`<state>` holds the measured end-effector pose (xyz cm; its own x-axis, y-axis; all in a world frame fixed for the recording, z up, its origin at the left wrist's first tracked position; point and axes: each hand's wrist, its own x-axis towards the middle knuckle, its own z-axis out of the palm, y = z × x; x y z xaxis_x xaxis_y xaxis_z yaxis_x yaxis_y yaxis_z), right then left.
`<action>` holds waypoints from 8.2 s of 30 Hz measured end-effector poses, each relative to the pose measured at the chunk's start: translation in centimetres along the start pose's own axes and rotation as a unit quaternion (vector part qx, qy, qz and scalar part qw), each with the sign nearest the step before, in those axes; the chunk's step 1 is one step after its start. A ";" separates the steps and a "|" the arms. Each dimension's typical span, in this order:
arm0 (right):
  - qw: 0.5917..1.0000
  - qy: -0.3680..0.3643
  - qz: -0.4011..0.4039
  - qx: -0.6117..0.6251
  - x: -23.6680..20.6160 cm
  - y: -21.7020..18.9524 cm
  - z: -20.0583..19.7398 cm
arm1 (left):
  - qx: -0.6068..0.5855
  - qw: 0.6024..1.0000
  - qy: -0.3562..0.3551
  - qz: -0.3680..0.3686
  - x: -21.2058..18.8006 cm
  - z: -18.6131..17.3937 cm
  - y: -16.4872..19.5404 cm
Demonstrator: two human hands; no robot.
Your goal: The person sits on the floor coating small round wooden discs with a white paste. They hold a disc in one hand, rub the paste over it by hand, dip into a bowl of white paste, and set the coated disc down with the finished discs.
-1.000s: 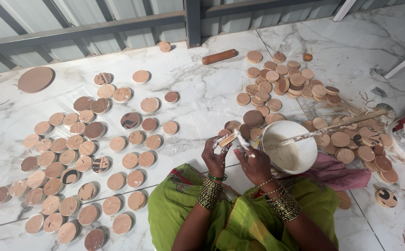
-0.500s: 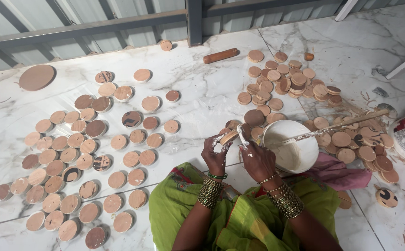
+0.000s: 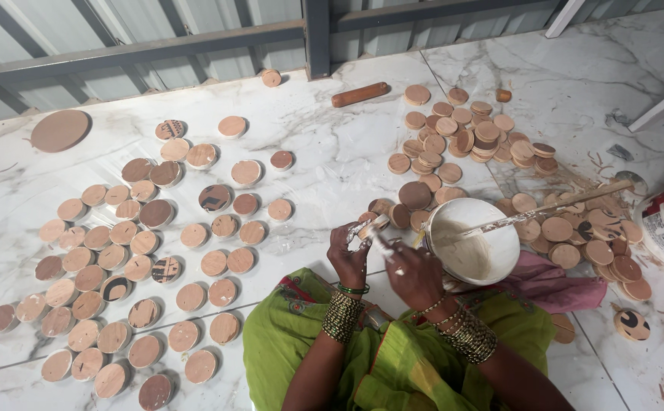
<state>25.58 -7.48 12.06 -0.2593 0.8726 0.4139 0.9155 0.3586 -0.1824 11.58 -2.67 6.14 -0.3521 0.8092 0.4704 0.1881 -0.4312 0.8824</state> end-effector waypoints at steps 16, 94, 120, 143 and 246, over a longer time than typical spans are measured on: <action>0.994 0.024 -0.090 -0.057 0.2 0.7 0.3 | 0.133 0.988 -0.005 0.077 0.2 -0.1 -0.2; 0.937 -0.329 0.079 0.089 2.5 18.4 2.9 | 0.141 0.990 -0.031 0.005 -0.1 -1.2 0.6; 0.752 -0.652 0.050 0.080 1.9 15.4 7.8 | 0.122 0.990 -0.070 0.000 -0.8 -1.2 -0.3; 0.801 -0.157 0.296 0.497 -0.1 20.8 -4.8 | -0.211 0.941 -0.088 -0.248 -1.7 0.6 -4.5; 0.665 -0.056 0.242 0.704 -3.3 5.5 6.2 | 0.006 0.997 -0.002 -0.082 -0.7 0.6 0.6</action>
<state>29.53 -6.33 4.13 -0.1316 0.9899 -0.0522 -0.2753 -0.0871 -0.9574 12.50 -3.25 6.31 -0.3753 0.8699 0.3202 0.1404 -0.2882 0.9472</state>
